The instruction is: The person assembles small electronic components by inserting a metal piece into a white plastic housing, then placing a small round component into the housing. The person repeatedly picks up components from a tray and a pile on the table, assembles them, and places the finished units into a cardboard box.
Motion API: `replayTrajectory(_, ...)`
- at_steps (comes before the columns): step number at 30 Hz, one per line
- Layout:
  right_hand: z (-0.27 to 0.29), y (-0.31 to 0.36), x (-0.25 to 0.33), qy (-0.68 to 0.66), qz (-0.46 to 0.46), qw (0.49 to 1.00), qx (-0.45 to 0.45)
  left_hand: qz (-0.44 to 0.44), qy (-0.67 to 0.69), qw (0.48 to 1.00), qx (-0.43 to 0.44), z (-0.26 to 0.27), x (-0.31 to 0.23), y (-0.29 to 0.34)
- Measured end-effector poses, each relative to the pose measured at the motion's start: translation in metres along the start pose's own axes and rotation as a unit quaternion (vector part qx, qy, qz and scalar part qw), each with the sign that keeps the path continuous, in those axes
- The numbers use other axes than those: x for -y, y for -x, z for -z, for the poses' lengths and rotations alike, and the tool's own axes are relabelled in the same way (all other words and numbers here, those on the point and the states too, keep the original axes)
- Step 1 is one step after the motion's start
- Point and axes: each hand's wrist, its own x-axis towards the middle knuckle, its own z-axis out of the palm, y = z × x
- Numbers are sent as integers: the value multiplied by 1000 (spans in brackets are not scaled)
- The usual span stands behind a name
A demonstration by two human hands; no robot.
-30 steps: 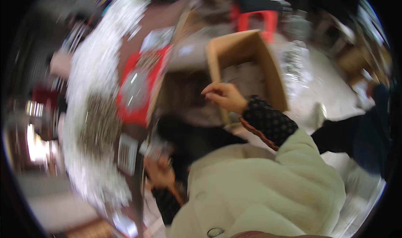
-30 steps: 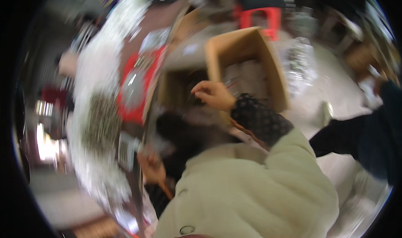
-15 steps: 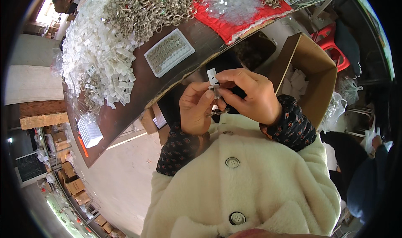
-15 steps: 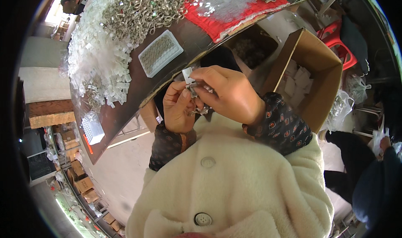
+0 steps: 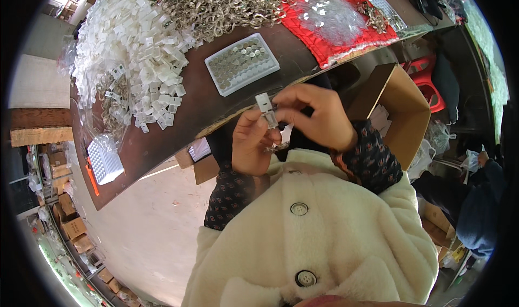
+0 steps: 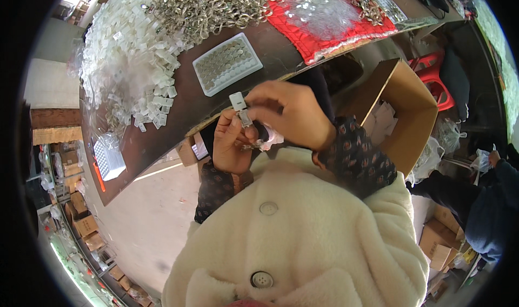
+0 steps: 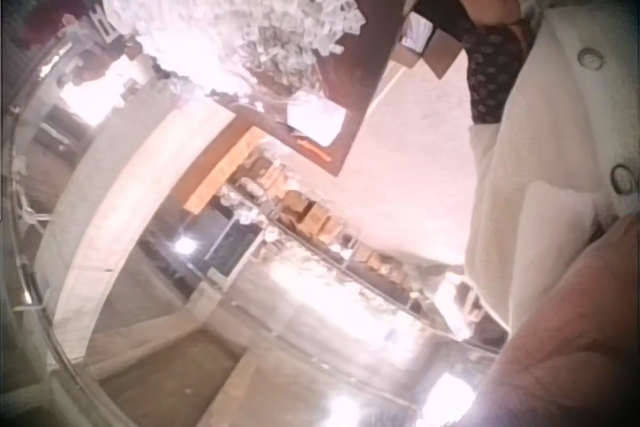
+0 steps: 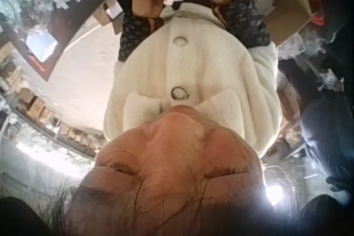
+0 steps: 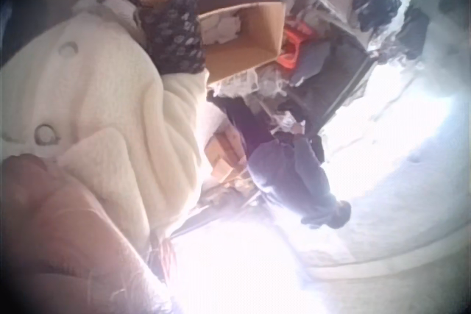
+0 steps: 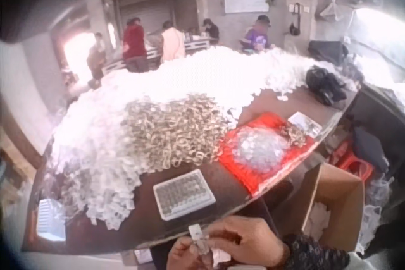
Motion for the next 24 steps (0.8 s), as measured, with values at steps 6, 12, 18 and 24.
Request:
replayTrajectory(6, -3, -66, -40, 216, 153, 959, -101, 1, 36, 999, -13, 10, -16, -6)
replayTrajectory(12, -11, -89, -69, 310, 177, 931, -81, -15, -11, 1000, 2, 22, -26, -12)
replayTrajectory(18, -14, -90, -65, 359, 128, 921, -79, -24, -63, 998, 7, 31, -34, -25)
replayTrajectory(24, -12, -92, -71, 418, 94, 904, -8, -5, -37, 998, -50, 26, -29, -38)
